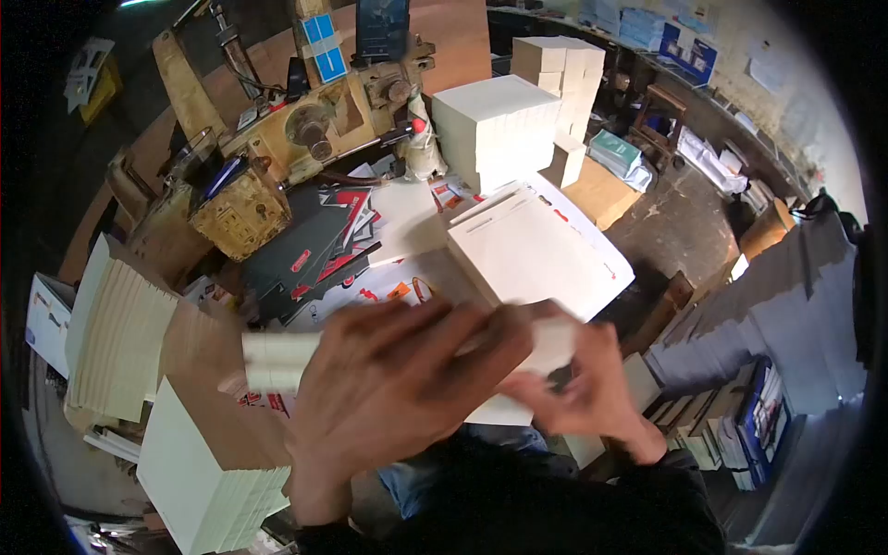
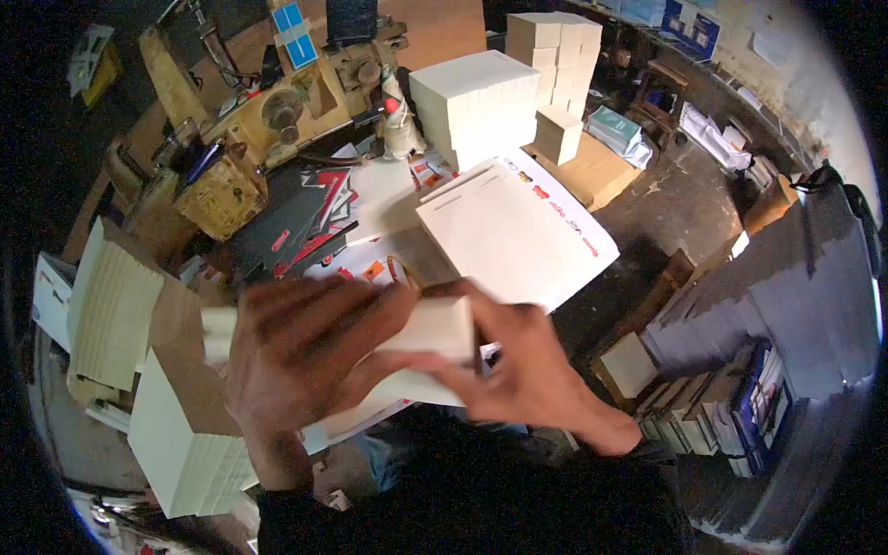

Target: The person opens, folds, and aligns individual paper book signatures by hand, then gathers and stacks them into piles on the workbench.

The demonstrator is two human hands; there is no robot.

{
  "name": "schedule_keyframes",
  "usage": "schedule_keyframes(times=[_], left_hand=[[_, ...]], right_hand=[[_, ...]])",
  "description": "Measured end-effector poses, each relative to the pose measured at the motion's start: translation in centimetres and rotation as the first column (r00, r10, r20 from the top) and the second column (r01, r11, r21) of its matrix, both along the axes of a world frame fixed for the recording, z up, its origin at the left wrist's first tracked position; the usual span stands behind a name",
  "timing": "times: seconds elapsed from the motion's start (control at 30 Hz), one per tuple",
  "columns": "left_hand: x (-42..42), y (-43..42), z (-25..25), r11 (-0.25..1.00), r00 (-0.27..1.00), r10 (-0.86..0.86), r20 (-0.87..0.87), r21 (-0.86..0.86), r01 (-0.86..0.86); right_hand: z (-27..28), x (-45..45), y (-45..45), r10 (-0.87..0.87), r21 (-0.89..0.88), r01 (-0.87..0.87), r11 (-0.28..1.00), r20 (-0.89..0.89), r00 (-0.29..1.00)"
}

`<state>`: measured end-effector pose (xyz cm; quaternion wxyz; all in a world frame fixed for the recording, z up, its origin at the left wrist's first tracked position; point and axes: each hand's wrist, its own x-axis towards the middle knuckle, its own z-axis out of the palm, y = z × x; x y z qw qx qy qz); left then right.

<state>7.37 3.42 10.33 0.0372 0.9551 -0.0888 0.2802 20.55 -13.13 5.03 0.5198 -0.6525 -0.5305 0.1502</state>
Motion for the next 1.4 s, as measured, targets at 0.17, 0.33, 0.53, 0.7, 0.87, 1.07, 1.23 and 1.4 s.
schedule_keyframes(times=[0.17,0.33,0.53,0.7,0.87,1.07,1.23,1.4], left_hand=[[6.4,0.6,3.0,0.992,0.857,-0.124,0.500,0.074,0.100],[11.5,6.6,1.0,0.902,0.861,0.152,0.486,-0.424,0.081],[21.4,16.7,-13.2,0.720,0.923,0.025,-0.383,-0.634,-0.282],[24.3,17.8,-18.8,0.499,0.819,-0.288,-0.496,-0.808,-0.313],[25.1,17.2,-20.7,0.226,0.840,-0.403,-0.363,-0.929,-0.294],[19.0,11.1,-17.7,0.146,0.598,-0.599,-0.532,-0.808,-0.571],[16.1,5.1,-15.4,0.241,0.475,-0.670,-0.571,-0.772,-0.588],[14.8,4.4,-17.1,0.346,0.603,-0.522,-0.604,-0.796,-0.497]], right_hand=[[-3.7,1.5,0.1,-0.309,0.328,0.491,0.807,-0.473,0.825],[-6.9,4.9,0.9,-0.215,0.312,0.654,0.689,-0.774,0.596],[-12.3,8.9,-3.6,-0.777,-0.553,0.571,0.607,-0.262,0.572],[-14.7,9.2,-7.3,-0.723,-0.429,0.582,0.691,-0.413,0.554],[-20.3,8.2,-7.9,-0.623,-0.210,0.688,0.694,-0.654,0.429],[-18.4,7.7,-6.7,-0.036,0.013,0.404,0.915,-0.993,0.114],[-17.5,6.2,-9.6,-0.349,-0.158,0.632,0.758,-0.918,0.189],[-22.0,7.3,-13.8,-0.327,-0.096,0.581,0.808,-0.894,0.308]])
